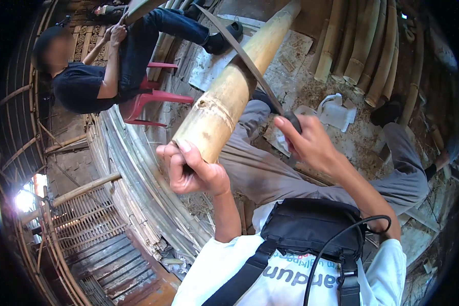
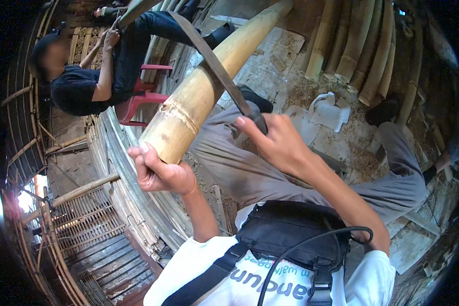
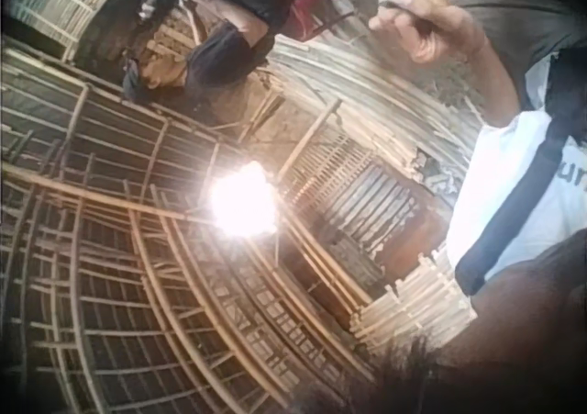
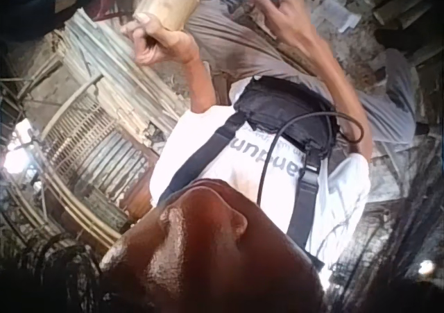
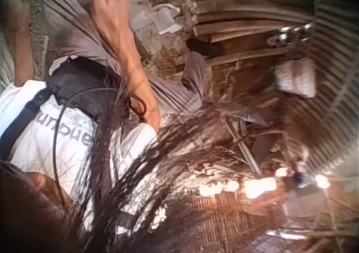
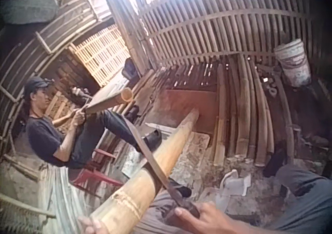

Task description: The person is carving and shaping a piece of bamboo using a large knife.

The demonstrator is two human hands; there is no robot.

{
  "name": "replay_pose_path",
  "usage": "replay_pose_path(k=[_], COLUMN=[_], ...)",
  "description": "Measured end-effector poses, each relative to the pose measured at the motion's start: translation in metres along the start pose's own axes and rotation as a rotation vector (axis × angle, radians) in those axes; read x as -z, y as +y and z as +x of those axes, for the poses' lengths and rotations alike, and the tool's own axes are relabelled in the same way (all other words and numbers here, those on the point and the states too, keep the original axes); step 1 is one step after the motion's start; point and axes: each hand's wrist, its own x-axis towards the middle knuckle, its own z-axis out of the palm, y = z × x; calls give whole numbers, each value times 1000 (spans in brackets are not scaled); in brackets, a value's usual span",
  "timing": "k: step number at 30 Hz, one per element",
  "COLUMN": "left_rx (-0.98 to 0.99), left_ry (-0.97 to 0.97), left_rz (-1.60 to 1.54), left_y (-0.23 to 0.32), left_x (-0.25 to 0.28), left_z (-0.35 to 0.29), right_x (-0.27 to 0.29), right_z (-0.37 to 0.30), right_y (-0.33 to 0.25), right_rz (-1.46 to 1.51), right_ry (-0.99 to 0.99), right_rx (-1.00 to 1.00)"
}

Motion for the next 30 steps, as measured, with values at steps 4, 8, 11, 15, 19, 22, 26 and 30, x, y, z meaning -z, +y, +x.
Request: replay_pose_path(k=[4,8,11,15,19,22,26,30], left_rx=[-57,-298,-500,-654,-687,-819,-723,-349], left_ry=[-70,-268,-392,-565,-677,-598,-599,-538], left_rz=[-23,-72,-135,-194,-152,-265,17,167], left_y=[1,2,3,13,19,12,13,14], left_x=[-2,-4,-4,0,1,-8,7,20], left_z=[4,16,23,20,23,31,43,36], right_x=[4,16,37,55,67,76,75,62], right_z=[-32,-34,-28,-65,-96,-87,-81,-86], right_y=[1,1,-6,-18,-7,12,22,6], right_rz=[-189,-143,-129,-199,-385,-263,93,-64], right_ry=[-65,-149,-78,-74,-66,15,108,48], right_rx=[205,146,-60,-14,80,-260,-380,-147])
